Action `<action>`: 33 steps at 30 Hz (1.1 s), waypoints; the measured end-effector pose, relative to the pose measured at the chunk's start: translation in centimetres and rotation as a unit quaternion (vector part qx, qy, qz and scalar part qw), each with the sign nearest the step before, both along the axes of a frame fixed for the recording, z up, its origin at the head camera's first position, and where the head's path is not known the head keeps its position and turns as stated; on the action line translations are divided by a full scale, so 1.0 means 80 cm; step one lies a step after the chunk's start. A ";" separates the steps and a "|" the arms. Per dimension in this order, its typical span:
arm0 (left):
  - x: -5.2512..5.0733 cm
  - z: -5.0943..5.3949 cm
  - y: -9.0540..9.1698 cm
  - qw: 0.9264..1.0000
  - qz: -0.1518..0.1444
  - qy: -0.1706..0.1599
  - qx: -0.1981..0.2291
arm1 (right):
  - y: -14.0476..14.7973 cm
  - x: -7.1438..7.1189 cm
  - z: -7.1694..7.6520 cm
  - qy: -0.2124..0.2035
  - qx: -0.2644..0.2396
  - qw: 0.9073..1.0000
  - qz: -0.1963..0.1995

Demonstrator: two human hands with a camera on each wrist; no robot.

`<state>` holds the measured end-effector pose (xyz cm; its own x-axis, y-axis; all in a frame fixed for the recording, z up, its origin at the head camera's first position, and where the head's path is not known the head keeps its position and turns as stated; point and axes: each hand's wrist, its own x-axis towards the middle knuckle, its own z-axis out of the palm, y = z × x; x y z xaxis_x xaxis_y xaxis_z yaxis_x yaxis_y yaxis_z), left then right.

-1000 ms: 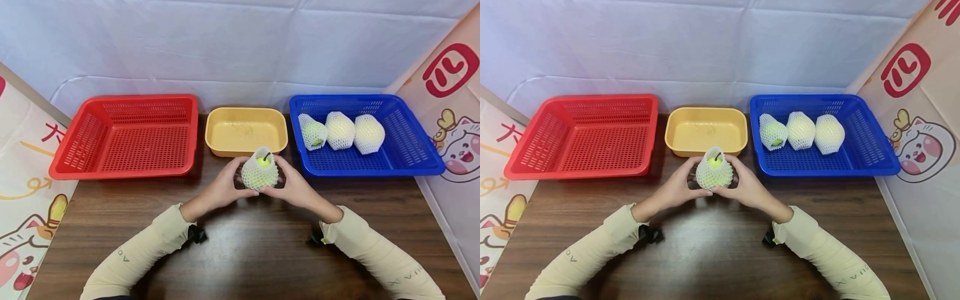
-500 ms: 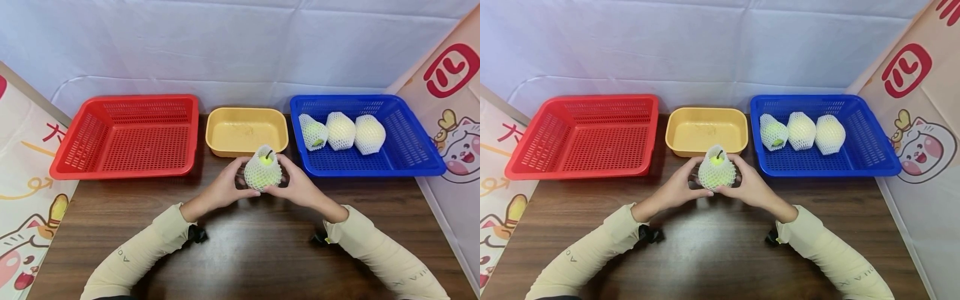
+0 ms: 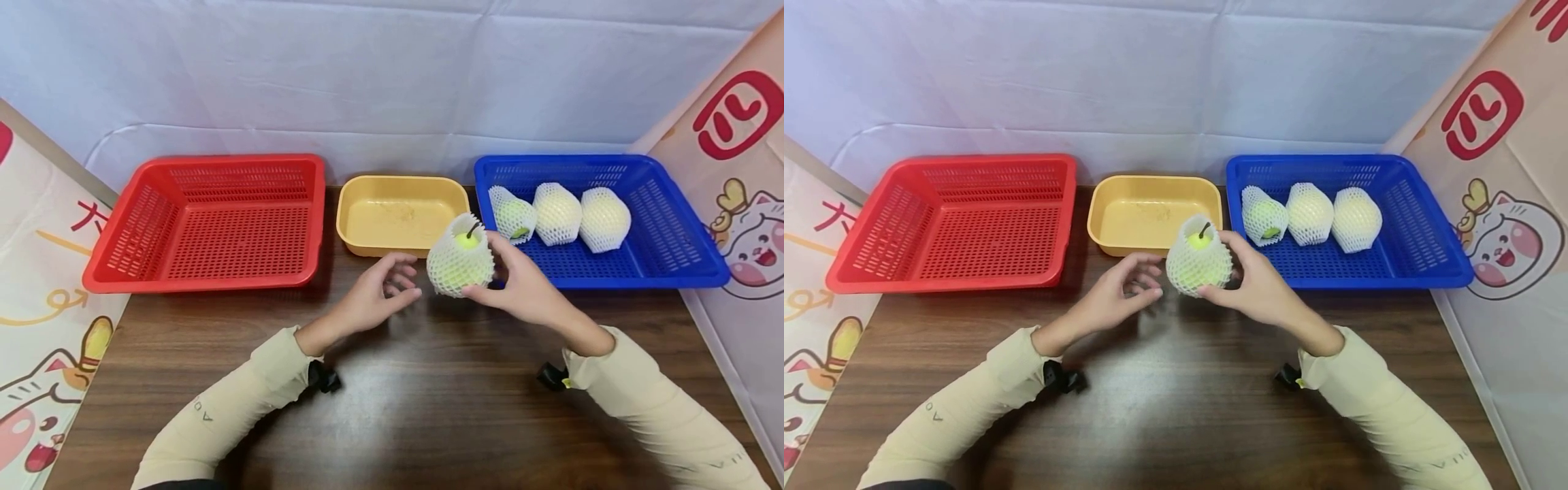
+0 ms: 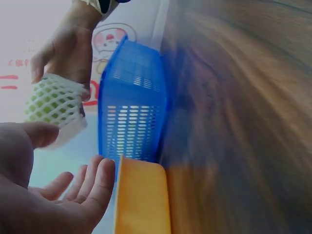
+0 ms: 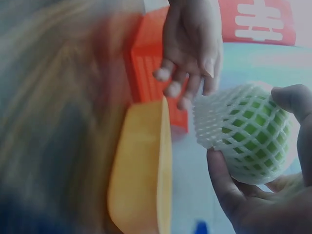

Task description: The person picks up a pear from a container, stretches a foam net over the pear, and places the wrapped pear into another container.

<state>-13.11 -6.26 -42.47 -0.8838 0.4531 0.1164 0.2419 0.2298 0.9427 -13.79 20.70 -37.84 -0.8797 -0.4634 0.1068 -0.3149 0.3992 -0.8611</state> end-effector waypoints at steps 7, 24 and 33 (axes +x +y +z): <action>-0.017 0.019 0.022 0.988 0.007 -0.129 0.087 | 0.036 -0.014 0.042 0.045 0.061 0.997 -0.014; -0.062 0.048 0.110 0.925 -0.030 -0.364 0.104 | 0.118 -0.071 0.112 0.073 0.309 0.948 -0.028; -0.062 0.041 0.149 0.913 -0.026 -0.395 0.098 | 0.140 -0.101 0.087 0.023 0.428 0.901 0.062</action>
